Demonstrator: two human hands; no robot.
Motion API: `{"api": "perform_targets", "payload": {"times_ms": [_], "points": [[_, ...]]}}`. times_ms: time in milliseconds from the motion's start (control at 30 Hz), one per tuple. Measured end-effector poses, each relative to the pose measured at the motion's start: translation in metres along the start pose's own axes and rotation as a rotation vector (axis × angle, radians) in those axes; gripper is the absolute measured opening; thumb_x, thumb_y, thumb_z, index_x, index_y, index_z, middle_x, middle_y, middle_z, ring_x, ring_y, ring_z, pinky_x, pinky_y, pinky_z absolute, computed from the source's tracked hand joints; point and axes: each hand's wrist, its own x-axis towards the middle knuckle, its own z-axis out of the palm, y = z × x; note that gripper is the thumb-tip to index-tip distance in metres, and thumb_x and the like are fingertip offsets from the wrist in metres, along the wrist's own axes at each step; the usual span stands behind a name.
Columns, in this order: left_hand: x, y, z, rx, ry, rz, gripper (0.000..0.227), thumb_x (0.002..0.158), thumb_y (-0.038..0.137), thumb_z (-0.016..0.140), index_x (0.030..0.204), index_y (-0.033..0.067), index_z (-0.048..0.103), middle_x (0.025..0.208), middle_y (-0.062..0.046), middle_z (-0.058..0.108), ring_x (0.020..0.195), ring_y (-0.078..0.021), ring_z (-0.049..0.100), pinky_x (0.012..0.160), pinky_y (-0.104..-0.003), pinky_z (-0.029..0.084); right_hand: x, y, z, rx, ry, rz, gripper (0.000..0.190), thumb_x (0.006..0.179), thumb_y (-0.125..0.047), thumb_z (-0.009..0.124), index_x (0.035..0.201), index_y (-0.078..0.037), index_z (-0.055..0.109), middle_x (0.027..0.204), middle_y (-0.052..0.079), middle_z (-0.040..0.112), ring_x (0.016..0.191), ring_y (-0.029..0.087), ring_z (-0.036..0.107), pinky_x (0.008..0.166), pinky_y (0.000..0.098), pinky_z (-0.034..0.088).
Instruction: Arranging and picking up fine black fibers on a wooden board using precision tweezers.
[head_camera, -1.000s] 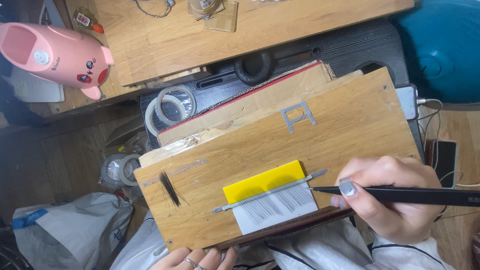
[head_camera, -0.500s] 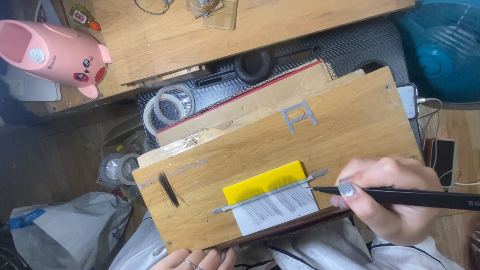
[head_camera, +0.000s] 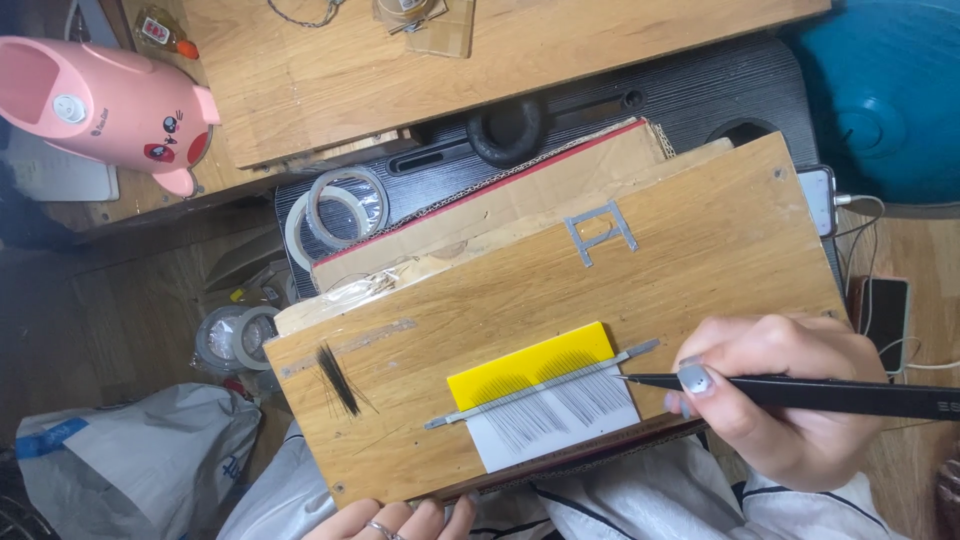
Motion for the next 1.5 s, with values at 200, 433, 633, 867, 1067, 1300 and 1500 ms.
{"api": "perform_targets", "payload": {"times_ms": [200, 433, 633, 867, 1067, 1300, 1500], "points": [[0.001, 0.000, -0.001, 0.007, 0.012, 0.002, 0.018, 0.099, 0.021, 0.069, 0.116, 0.0140, 0.069, 0.074, 0.007, 0.061, 0.051, -0.0103, 0.059, 0.040, -0.023, 0.045, 0.000, -0.001, 0.002, 0.027, 0.018, 0.002, 0.013, 0.089, -0.016, 0.056, 0.077, -0.009, 0.057, 0.059, 0.002, 0.071, 0.043, 0.010, 0.064, 0.045, 0.0182, 0.046], [0.002, -0.001, -0.002, 0.017, 0.024, 0.004, 0.016, 0.099, 0.021, 0.069, 0.114, 0.0142, 0.069, 0.073, 0.007, 0.061, 0.051, -0.0095, 0.059, 0.040, -0.023, 0.045, -0.001, -0.002, 0.006, 0.023, 0.075, 0.029, 0.013, 0.087, -0.015, 0.057, 0.075, -0.009, 0.056, 0.057, 0.003, 0.069, 0.042, 0.010, 0.064, 0.045, 0.0176, 0.045], [0.003, -0.004, -0.004, 0.004, -0.017, 0.032, 0.016, 0.100, 0.020, 0.070, 0.114, 0.0131, 0.070, 0.074, 0.005, 0.063, 0.053, -0.0103, 0.062, 0.041, -0.023, 0.047, -0.003, -0.001, 0.007, 0.030, 0.084, 0.046, 0.012, 0.087, -0.015, 0.057, 0.078, -0.008, 0.056, 0.056, 0.003, 0.069, 0.042, 0.010, 0.063, 0.045, 0.0172, 0.042], [0.002, -0.010, -0.004, -0.024, 0.066, 0.069, 0.019, 0.103, 0.027, 0.069, 0.114, 0.0121, 0.071, 0.075, 0.005, 0.063, 0.055, -0.0105, 0.061, 0.042, -0.024, 0.045, -0.007, 0.017, -0.003, 0.151, -0.007, -0.150, 0.010, 0.086, -0.016, 0.061, 0.088, -0.007, 0.057, 0.060, 0.007, 0.065, 0.046, 0.016, 0.065, 0.047, 0.0224, 0.051], [0.009, -0.011, -0.007, 0.170, 0.254, 0.094, 0.021, 0.105, 0.034, 0.061, 0.108, 0.0149, 0.069, 0.072, 0.011, 0.057, 0.052, -0.0054, 0.050, 0.043, -0.020, 0.036, -0.016, -0.001, -0.010, 0.125, -0.263, -0.224, 0.013, 0.090, -0.022, 0.059, 0.095, -0.011, 0.056, 0.067, 0.002, 0.069, 0.050, 0.016, 0.066, 0.051, 0.0253, 0.059], [0.012, -0.009, -0.007, 0.158, 0.290, 0.059, 0.015, 0.101, 0.032, 0.070, 0.099, 0.0177, 0.071, 0.067, 0.011, 0.057, 0.050, -0.0056, 0.049, 0.042, -0.021, 0.035, -0.014, 0.000, -0.004, 0.046, -0.268, -0.263, 0.014, 0.088, -0.019, 0.062, 0.089, -0.007, 0.058, 0.068, 0.006, 0.067, 0.052, 0.018, 0.067, 0.051, 0.0262, 0.057], [0.014, -0.007, -0.009, 0.158, 0.322, 0.023, 0.011, 0.100, 0.030, 0.070, 0.098, 0.0187, 0.070, 0.065, 0.011, 0.053, 0.049, -0.0064, 0.047, 0.043, -0.021, 0.033, -0.015, -0.003, -0.002, 0.024, -0.245, -0.231, 0.012, 0.087, -0.018, 0.062, 0.087, -0.007, 0.057, 0.066, 0.006, 0.067, 0.050, 0.017, 0.066, 0.049, 0.0256, 0.054]]}}
